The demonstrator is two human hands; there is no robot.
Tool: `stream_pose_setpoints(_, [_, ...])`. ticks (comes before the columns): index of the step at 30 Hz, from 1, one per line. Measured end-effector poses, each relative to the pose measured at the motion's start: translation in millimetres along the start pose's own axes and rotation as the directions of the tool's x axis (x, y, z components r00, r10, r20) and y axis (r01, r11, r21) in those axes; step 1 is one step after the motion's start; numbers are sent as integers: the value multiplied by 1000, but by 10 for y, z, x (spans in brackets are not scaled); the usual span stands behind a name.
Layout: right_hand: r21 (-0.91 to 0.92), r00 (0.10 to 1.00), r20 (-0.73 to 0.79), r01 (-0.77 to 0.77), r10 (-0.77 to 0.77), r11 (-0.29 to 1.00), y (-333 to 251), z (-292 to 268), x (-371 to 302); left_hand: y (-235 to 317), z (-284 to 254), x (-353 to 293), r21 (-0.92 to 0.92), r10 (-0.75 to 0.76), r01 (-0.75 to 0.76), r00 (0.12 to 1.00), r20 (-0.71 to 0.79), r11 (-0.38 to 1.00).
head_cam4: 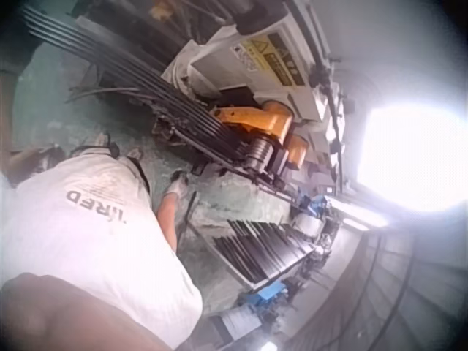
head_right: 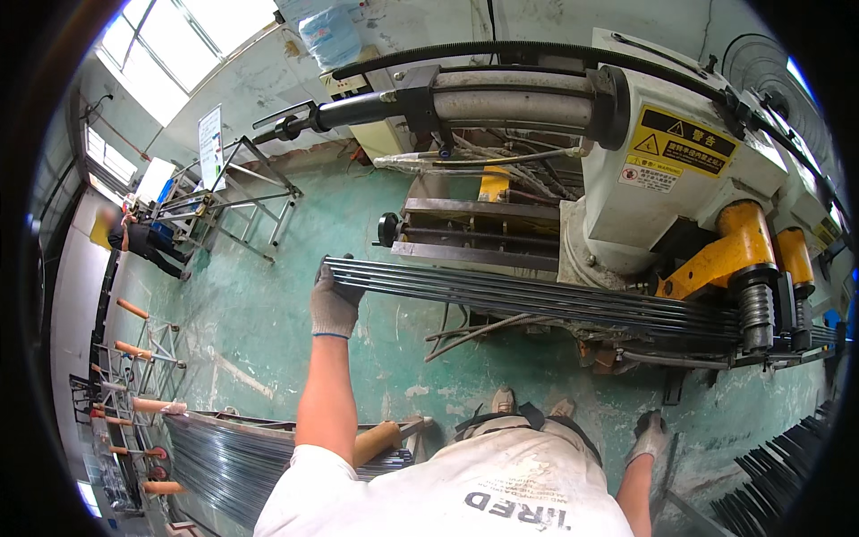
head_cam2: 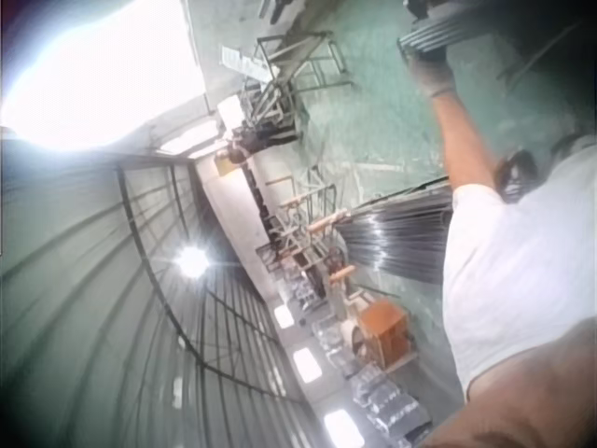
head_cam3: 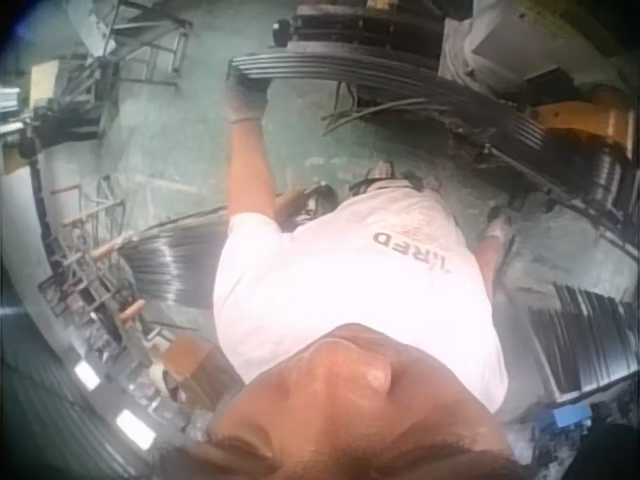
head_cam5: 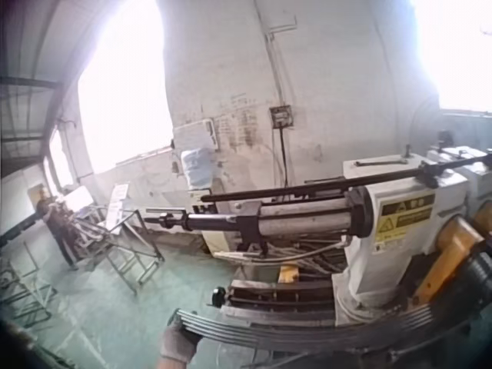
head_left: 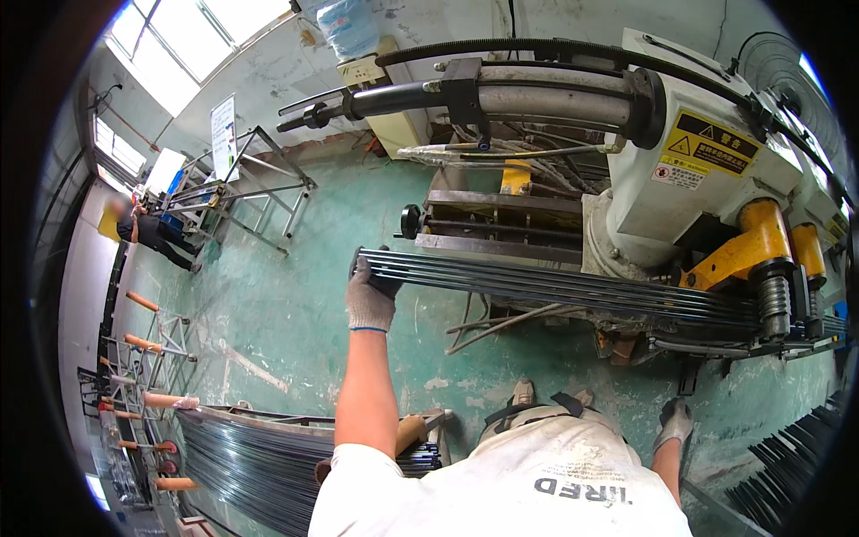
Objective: The person repeatedly feeds bundles of long metal rods into a bending machine, guides them through the rollers, and stacks the bent rods on a nearby rack. The process is repeated continuously throughout the clip.
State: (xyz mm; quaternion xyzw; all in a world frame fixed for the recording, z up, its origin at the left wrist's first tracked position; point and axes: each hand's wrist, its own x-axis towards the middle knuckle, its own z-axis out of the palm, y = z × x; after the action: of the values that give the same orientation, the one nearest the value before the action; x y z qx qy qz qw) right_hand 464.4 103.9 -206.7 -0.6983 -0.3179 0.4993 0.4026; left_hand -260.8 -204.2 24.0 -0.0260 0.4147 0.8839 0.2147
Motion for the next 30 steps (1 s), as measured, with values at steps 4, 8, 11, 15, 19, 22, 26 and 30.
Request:
stream_pose_setpoints(4, [-36,1000,-30,3,-4,999,-54,17,-90,54,138,-98,125,-8,7,1000,6,992])
stream_pose_setpoints(8, [-115,1000,-16,13,-15,993,-277,86,-357,132,-342,78,341,-38,-9,991,132,940])
stream_pose_setpoints(11, [-372,997,27,75,-70,925,-367,50,-382,190,-414,50,450,-92,23,987,132,893])
stream_pose_setpoints(15, [-225,997,75,35,-19,974,-251,189,-145,191,-299,-22,549,-127,57,988,90,834])
stream_pose_setpoints(19, [-445,971,235,75,35,892,-413,409,60,172,-319,24,497,-91,61,995,35,865])
stream_pose_setpoints(22, [-667,908,418,317,-13,674,-550,449,395,50,-225,51,265,-18,42,996,-91,963])
stream_pose_setpoints(26, [-663,921,389,275,7,697,-518,386,782,-471,286,-379,-19,80,-90,947,-311,996])
stream_pose_setpoints(30, [-695,910,413,297,26,655,-584,267,1309,-1514,-20,-717,-35,-134,131,894,-428,991])
